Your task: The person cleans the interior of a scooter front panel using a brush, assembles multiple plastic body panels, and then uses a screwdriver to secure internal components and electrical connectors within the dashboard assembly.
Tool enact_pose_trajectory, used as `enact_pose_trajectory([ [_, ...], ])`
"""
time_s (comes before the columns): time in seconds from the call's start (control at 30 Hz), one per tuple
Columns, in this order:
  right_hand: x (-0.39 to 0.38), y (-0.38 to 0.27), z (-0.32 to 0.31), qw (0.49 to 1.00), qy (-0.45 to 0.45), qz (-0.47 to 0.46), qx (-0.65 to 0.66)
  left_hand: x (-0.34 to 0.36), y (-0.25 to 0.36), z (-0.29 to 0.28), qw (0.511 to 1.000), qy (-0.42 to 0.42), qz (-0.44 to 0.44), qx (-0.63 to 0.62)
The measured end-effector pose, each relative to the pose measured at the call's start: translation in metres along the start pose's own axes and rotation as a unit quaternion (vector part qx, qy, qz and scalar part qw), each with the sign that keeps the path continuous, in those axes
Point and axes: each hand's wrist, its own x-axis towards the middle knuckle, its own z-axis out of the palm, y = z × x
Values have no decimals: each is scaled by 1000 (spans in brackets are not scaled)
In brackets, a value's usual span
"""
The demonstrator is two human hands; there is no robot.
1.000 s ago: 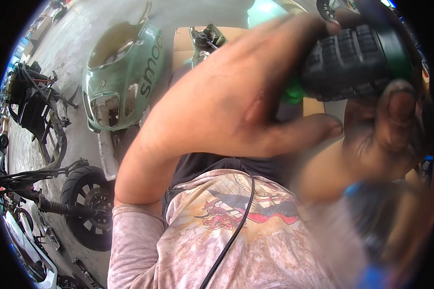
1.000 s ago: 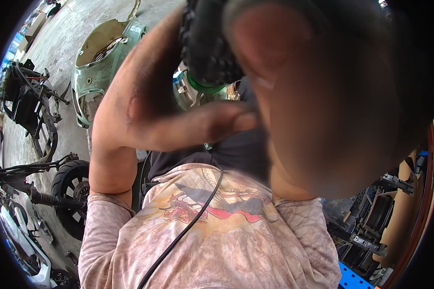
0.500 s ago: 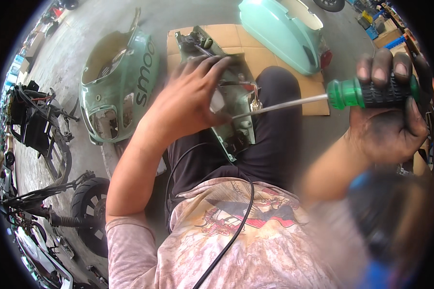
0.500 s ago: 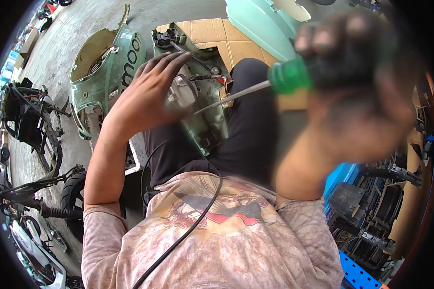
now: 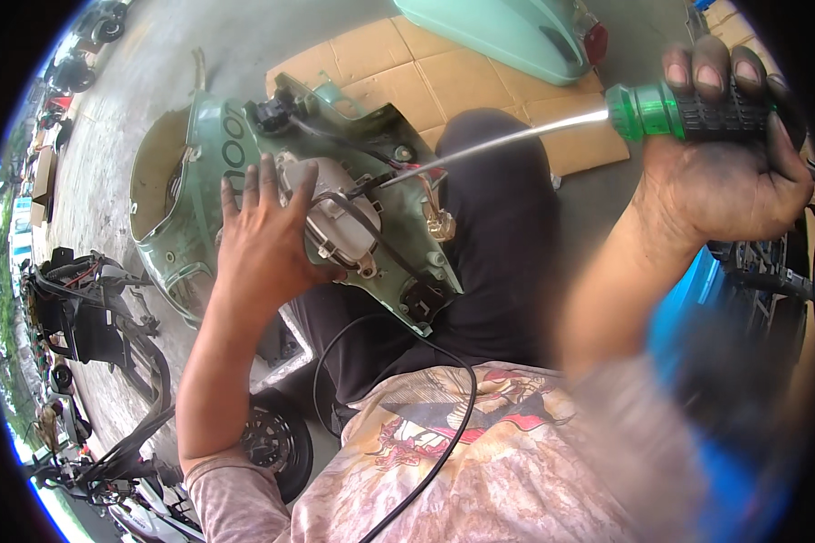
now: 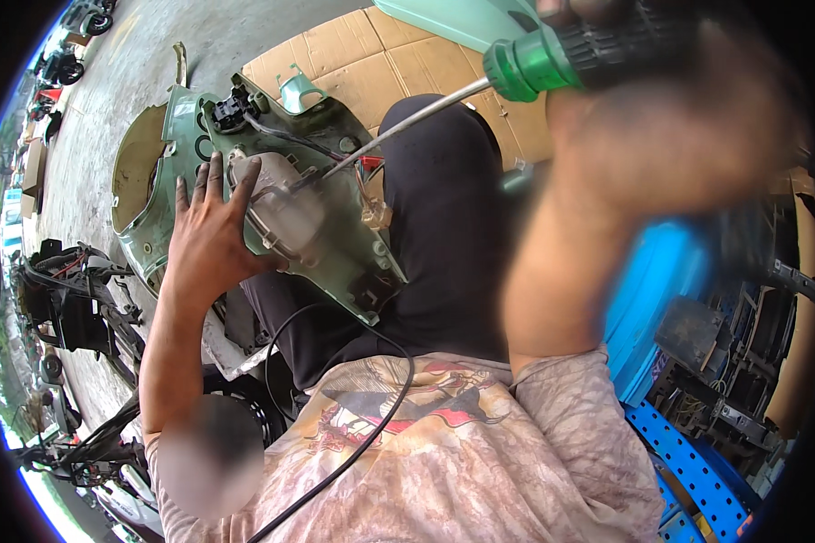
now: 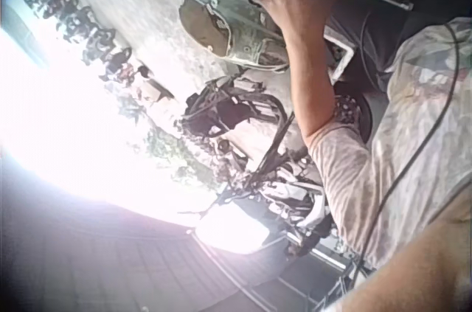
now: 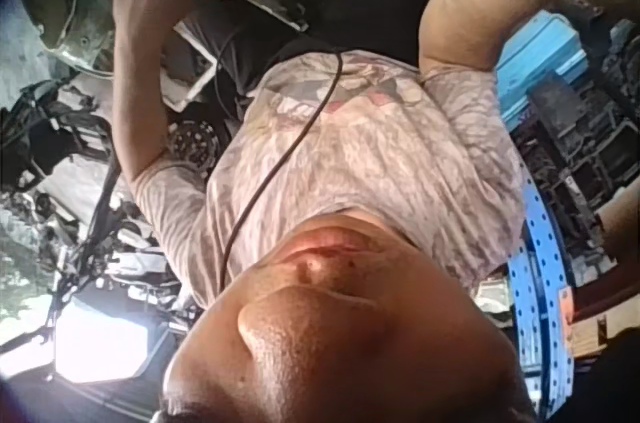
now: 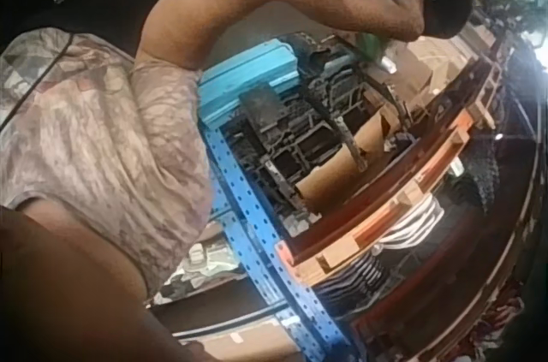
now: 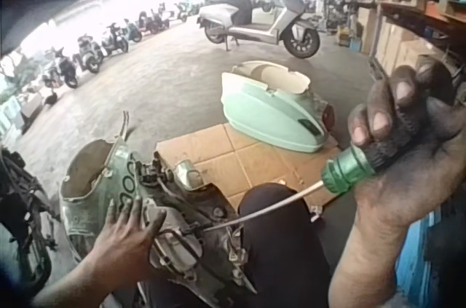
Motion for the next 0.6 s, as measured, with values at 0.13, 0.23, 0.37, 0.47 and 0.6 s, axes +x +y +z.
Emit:
enact_pose_trajectory([
  [0.13,3,9,-13,999,-27,15,21,3,27,-20,997,-36,34,51],
  [0.23,3,16,-18,999,-34,10,26,28,21,-15,993,-89,20,71],
  [0.37,-2,19,-24,1000,-20,4,22,38,14,-12,990,-115,40,64],
  [0.47,-6,22,-30,1000,-12,3,15,32,16,-2,991,-55,96,75],
  [0.6,-9,18,-38,1000,1,0,7,43,11,6,983,-55,169,40],
])
